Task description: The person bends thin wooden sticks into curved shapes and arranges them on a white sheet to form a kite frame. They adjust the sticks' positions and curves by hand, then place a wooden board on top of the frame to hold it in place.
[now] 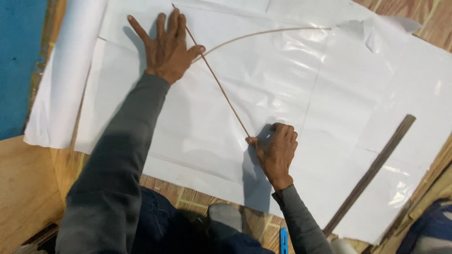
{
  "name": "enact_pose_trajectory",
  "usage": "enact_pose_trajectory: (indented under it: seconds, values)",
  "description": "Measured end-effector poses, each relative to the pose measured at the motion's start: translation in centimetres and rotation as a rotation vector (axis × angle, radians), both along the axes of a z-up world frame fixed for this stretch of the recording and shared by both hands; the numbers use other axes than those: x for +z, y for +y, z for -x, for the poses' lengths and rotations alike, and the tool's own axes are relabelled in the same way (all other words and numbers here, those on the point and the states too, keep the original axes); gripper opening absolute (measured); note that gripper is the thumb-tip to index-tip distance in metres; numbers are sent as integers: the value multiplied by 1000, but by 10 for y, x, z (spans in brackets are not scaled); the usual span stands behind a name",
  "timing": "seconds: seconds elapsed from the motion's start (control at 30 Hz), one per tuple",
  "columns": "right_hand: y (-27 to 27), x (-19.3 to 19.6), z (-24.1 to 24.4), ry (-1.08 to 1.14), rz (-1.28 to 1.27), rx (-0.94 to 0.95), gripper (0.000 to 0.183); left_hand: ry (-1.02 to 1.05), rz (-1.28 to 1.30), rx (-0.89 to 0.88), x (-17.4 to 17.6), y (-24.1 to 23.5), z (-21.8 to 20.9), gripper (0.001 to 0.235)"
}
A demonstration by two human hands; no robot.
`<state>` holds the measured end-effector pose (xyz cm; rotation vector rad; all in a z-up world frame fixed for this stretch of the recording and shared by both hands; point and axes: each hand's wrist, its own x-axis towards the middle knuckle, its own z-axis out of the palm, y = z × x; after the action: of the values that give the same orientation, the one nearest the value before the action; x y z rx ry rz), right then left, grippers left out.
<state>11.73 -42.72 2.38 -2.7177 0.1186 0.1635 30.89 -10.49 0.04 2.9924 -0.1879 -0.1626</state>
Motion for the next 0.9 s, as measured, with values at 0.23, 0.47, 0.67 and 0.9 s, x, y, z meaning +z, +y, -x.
enact_pose_trajectory:
  seconds: [0.23,0.47,0.67,0.9]
  values:
    - [-51,10,70,-40,107,1,70,177,24,61,70,-24,2,87]
    - [-82,9,115,9,128,-27,68,164,101,64,70,-23,3,83]
    - [-81,11,115,12,111,-55,67,33,50,9,19,-4,0,82]
    - [-82,21,122,78,62,-151,70,75,184,24,60,-19,12,71]
